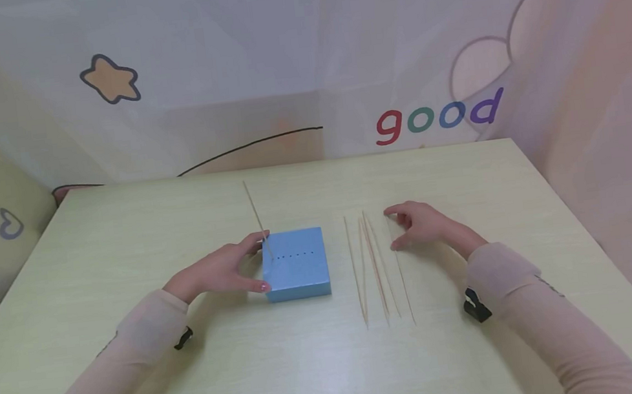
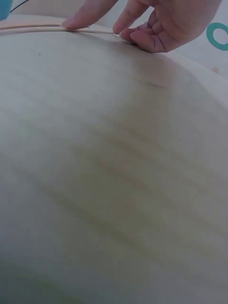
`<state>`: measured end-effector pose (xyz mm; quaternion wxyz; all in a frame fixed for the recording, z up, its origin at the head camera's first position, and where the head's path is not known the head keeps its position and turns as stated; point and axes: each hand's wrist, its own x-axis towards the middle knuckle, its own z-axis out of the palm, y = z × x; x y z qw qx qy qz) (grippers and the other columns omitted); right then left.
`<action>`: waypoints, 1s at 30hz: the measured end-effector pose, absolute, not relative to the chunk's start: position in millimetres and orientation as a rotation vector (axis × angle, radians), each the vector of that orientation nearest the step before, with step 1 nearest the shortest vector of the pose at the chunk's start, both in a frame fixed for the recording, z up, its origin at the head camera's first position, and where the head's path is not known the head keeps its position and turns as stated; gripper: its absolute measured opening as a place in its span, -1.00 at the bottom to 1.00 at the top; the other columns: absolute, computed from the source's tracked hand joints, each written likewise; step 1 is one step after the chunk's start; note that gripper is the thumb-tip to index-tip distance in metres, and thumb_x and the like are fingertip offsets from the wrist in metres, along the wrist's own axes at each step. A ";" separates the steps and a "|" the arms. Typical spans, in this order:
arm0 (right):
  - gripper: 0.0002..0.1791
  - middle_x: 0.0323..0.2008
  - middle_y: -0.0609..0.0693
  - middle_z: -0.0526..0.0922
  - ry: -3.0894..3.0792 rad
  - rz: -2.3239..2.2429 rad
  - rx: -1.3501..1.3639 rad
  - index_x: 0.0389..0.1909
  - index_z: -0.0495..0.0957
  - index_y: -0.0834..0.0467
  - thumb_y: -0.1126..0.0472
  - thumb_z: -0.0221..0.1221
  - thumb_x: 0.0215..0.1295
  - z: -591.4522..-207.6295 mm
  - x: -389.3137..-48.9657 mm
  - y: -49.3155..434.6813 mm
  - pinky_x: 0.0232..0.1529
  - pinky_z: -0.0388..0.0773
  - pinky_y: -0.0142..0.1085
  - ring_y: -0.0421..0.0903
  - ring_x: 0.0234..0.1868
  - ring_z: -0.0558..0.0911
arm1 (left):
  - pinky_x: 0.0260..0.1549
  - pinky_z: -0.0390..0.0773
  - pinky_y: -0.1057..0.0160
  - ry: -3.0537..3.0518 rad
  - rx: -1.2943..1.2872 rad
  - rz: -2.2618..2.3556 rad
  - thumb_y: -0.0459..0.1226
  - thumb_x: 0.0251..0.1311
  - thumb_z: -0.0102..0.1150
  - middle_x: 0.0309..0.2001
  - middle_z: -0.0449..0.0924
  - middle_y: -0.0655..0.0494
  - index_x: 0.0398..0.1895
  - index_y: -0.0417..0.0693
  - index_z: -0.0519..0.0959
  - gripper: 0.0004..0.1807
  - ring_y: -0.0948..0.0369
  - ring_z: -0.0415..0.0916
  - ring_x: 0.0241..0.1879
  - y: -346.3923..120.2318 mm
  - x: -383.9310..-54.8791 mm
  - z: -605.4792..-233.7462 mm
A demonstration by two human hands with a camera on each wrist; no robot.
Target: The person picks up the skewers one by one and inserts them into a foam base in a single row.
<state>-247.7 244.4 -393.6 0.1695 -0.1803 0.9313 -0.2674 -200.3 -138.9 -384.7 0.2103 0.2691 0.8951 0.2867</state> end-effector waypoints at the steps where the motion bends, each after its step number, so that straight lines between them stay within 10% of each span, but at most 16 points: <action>1: -0.25 -0.15 0.17 0.39 2.647 -0.757 -0.520 0.20 0.29 0.30 0.16 0.36 -0.02 -393.8 -247.5 244.3 -0.17 0.39 -0.19 0.04 -0.18 0.35 | 0.23 0.10 0.07 2.488 0.751 0.796 0.08 -0.11 0.33 0.33 0.14 -0.03 0.41 -0.02 -0.11 0.10 0.12 0.05 0.32 -138.8 -200.3 -384.8; 30: -0.28 -0.43 0.02 0.51 2.507 -0.963 -0.464 0.04 0.09 0.39 0.30 0.34 -0.02 -389.7 -253.5 247.2 -0.28 0.38 -0.32 -0.08 -0.39 0.43 | 0.23 0.09 0.06 2.477 0.740 0.809 0.06 -0.11 0.35 0.33 0.13 -0.03 0.40 -0.03 -0.11 0.09 0.12 0.04 0.32 -137.8 -200.6 -384.5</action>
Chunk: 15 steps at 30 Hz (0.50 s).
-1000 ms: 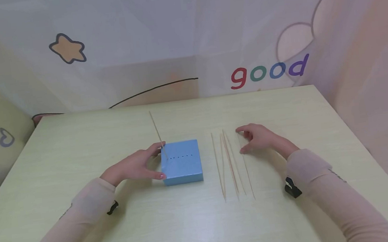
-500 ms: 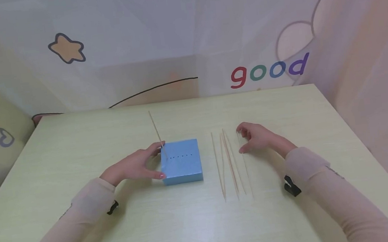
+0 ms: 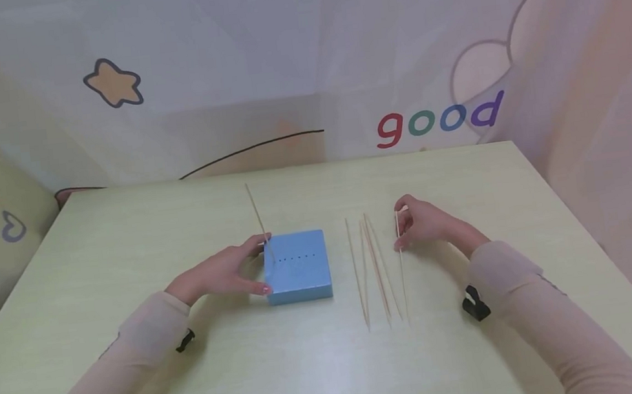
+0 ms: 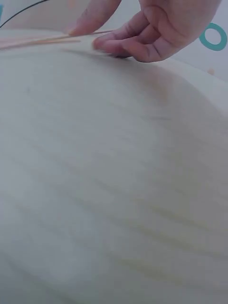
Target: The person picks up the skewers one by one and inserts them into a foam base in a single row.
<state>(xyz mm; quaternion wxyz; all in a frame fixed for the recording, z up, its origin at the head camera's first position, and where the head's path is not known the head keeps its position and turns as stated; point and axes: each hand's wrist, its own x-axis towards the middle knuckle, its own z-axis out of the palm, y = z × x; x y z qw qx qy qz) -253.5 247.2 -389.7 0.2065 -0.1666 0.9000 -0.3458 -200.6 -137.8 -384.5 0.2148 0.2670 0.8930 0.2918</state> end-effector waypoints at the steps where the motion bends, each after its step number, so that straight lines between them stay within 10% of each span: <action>1: -0.27 -0.45 0.02 0.53 2.472 -0.996 -0.435 0.07 0.05 0.40 0.33 0.32 0.01 -389.0 -253.7 248.1 -0.29 0.42 -0.34 -0.08 -0.40 0.46 | 0.23 0.09 0.06 2.477 0.740 0.808 0.05 -0.11 0.35 0.33 0.13 -0.03 0.40 -0.03 -0.11 0.09 0.12 0.04 0.32 -137.8 -200.6 -384.8; 15: -0.31 -0.31 0.24 0.62 2.420 -1.370 -0.329 0.25 0.01 0.33 0.42 0.16 0.16 -370.7 -242.8 249.3 -0.31 0.59 -0.27 -0.01 -0.41 0.63 | 0.22 0.11 0.07 2.472 0.745 0.810 0.01 -0.09 0.35 0.32 0.15 -0.05 0.40 -0.06 -0.10 0.08 0.12 0.06 0.31 -136.8 -200.3 -382.9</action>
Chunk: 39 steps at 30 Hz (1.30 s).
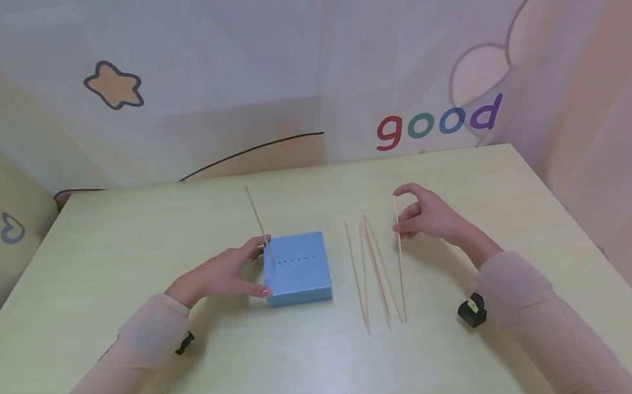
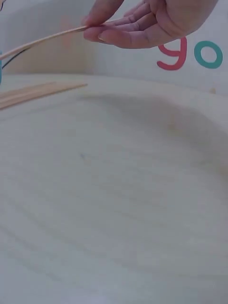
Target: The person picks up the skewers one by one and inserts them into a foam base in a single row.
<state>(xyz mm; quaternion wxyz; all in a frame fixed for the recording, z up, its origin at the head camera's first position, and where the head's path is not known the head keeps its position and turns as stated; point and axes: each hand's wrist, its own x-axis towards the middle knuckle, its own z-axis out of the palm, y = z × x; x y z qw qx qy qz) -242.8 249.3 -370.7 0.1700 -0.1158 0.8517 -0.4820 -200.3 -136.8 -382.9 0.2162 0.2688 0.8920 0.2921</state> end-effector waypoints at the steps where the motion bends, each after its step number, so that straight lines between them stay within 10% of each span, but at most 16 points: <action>1: -0.32 -0.32 0.24 0.61 2.421 -1.395 -0.330 0.25 0.02 0.31 0.42 0.15 0.17 -369.1 -241.9 249.2 -0.32 0.59 -0.26 0.00 -0.41 0.63 | 0.22 0.11 0.07 2.472 0.744 0.808 0.02 -0.09 0.35 0.32 0.15 -0.05 0.40 -0.06 -0.10 0.08 0.12 0.06 0.31 -136.7 -200.0 -382.5; 12: -0.35 -0.39 -0.02 0.65 2.507 -1.635 -0.425 0.27 0.12 0.23 0.34 0.18 0.18 -352.0 -225.3 237.1 -0.36 0.58 -0.34 -0.14 -0.42 0.64 | 0.22 0.11 0.06 2.473 0.726 0.806 0.03 -0.10 0.35 0.33 0.14 -0.03 0.40 -0.03 -0.10 0.08 0.12 0.06 0.32 -136.0 -199.8 -383.9; 18: -0.67 -0.45 -0.16 0.64 2.549 -1.758 -0.505 -0.04 0.40 0.32 0.38 0.18 0.17 -342.7 -216.9 229.3 -0.41 0.56 -0.41 -0.21 -0.44 0.64 | 0.22 0.12 0.06 2.480 0.726 0.811 0.06 -0.11 0.35 0.32 0.15 -0.02 0.40 -0.02 -0.10 0.09 0.12 0.07 0.31 -136.6 -199.7 -385.3; 39: -0.83 -0.46 -0.06 0.65 2.489 -2.104 -0.848 -0.32 0.57 0.29 0.55 0.16 0.08 -307.6 -195.8 177.9 -0.39 0.55 -0.43 -0.14 -0.44 0.63 | 0.22 0.11 0.06 2.478 0.751 0.818 0.05 -0.09 0.34 0.32 0.15 -0.03 0.40 -0.05 -0.09 0.08 0.12 0.06 0.31 -138.1 -200.3 -384.5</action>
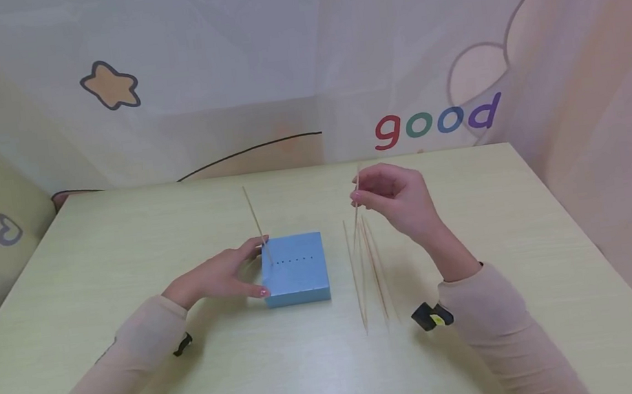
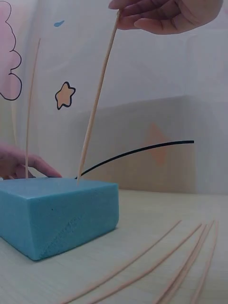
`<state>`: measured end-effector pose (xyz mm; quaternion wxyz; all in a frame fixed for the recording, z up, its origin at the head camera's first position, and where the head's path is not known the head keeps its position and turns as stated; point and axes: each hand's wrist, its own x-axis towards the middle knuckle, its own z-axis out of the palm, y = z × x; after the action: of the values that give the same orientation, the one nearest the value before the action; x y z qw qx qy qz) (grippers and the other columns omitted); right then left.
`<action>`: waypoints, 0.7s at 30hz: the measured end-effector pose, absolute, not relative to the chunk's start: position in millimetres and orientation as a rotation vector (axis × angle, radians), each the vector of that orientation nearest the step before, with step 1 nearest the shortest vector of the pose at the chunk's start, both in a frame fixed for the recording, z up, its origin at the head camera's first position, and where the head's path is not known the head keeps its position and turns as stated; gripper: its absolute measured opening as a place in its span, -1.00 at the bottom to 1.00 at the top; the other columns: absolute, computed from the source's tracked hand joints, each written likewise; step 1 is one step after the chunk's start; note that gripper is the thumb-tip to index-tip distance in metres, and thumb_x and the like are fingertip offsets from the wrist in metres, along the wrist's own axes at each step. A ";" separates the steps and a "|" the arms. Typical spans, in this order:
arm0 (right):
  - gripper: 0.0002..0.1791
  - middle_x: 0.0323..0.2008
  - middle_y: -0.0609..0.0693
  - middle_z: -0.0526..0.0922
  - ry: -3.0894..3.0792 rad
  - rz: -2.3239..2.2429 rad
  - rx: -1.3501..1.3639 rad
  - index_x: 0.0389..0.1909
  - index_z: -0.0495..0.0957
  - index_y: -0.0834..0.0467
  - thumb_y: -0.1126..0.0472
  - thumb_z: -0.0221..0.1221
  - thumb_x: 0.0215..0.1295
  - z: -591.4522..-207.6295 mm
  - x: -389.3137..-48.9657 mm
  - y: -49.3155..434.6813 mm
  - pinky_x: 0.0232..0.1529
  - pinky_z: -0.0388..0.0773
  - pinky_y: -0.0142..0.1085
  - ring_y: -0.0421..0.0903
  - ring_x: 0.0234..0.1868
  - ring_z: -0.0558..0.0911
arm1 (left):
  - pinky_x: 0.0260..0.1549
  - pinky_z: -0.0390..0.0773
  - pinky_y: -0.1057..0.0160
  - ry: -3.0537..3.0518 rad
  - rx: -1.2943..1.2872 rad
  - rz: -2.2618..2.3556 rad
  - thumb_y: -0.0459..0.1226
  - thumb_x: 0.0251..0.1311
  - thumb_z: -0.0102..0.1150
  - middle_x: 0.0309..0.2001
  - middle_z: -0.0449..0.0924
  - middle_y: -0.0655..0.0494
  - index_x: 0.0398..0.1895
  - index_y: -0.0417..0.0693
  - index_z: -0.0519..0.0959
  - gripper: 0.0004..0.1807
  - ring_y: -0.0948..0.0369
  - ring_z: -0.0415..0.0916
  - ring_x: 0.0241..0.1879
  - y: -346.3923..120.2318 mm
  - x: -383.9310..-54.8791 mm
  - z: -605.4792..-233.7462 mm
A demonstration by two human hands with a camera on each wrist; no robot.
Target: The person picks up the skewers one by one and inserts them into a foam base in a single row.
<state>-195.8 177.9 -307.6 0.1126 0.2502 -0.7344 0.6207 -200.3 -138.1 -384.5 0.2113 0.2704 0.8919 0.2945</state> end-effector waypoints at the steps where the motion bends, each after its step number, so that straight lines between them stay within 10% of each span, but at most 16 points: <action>1: -0.83 -0.45 -0.05 0.65 -2.145 1.817 0.745 -0.32 0.57 0.31 0.56 0.16 0.07 -306.2 -195.3 174.7 -0.38 0.55 -0.43 -0.14 -0.44 0.62 | 0.22 0.11 0.06 2.477 0.752 0.821 0.05 -0.09 0.34 0.32 0.15 -0.04 0.40 -0.05 -0.09 0.08 0.11 0.06 0.31 -137.9 -200.2 -384.4; 21: -0.87 -0.42 0.15 0.63 -2.012 1.799 0.980 -0.33 0.54 0.45 0.53 0.20 0.05 -302.5 -202.8 108.3 -0.28 0.56 -0.35 -0.14 -0.39 0.62 | 0.23 0.11 0.05 2.474 0.789 0.826 0.01 -0.08 0.35 0.31 0.16 -0.09 0.39 -0.10 -0.08 0.06 0.08 0.08 0.31 -136.4 -200.3 -384.8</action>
<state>-202.8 108.3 -302.5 0.1348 0.3382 -0.6942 0.6209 -200.3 -136.4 -384.8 0.2066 0.2834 0.8883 0.2965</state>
